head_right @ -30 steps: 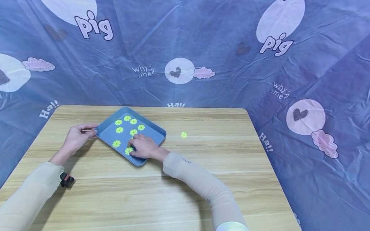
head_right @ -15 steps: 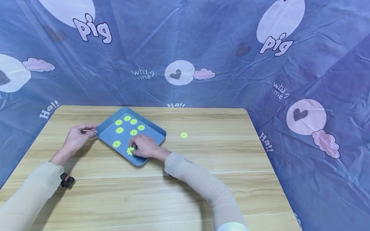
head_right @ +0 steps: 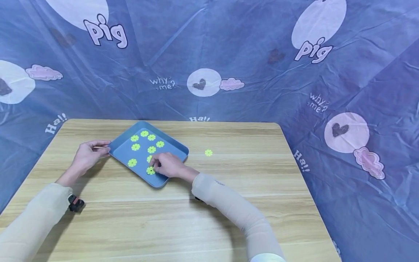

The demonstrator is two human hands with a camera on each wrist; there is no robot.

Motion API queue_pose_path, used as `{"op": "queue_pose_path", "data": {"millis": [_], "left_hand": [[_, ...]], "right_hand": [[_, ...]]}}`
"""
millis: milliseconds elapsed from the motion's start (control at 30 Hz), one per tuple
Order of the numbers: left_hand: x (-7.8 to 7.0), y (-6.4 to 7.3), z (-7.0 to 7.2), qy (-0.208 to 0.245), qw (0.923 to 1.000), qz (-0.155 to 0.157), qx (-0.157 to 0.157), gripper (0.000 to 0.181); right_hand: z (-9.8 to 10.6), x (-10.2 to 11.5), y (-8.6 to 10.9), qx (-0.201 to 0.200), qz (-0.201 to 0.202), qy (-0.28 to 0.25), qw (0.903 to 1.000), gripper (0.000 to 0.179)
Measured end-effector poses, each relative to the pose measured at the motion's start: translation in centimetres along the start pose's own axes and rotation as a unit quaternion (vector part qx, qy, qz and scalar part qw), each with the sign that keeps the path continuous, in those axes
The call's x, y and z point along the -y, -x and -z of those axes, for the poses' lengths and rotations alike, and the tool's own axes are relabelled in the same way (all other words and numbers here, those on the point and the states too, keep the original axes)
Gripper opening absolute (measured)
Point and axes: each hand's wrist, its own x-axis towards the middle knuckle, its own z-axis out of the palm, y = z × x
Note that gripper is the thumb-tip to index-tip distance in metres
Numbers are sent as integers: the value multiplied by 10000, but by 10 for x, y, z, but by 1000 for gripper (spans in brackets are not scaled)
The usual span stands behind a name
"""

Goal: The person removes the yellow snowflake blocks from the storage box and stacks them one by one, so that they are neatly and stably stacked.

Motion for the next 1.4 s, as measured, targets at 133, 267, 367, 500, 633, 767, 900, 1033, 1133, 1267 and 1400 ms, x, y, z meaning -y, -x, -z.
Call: {"op": "queue_pose_path", "data": {"millis": [133,267,367,500,633,767,900,1033,1133,1267,1400], "left_hand": [[-2,0,0,-94,10000,27,5,42],[-4,1,-1,-146,9999,32,-14,41],[-5,1,-1,-130,9999,-2,-15,41],[-3,1,-1,-97,9999,-30,-12,41],[-2,2,-1,-79,10000,-22,-19,41],[-2,3,-1,-49,10000,-5,-19,42],[-3,3,-1,-28,10000,-2,-37,41],[-4,3,-2,-33,10000,2,-38,41],[-5,3,-1,-59,10000,8,-52,41],[-4,3,-1,-65,10000,12,-61,41],[-3,2,-1,-55,10000,4,-58,41]], "right_hand": [[4,-3,5,-60,-89,-257,9996,12],[9,-6,10,-213,-79,-471,9986,12],[13,-9,16,-396,-37,-523,9978,12],[17,-14,23,-588,-16,-551,9967,11],[22,-16,28,-762,-30,-646,9950,11],[28,-18,33,-883,-98,-873,9922,12],[33,-21,38,-964,-114,-1138,9887,12],[39,-25,44,-1123,-127,-1261,9856,12],[43,-27,48,-1229,-187,-1285,9839,13],[47,-30,53,-1319,-226,-1238,9832,13],[52,-36,59,-1461,-198,-1287,9807,14]]}}
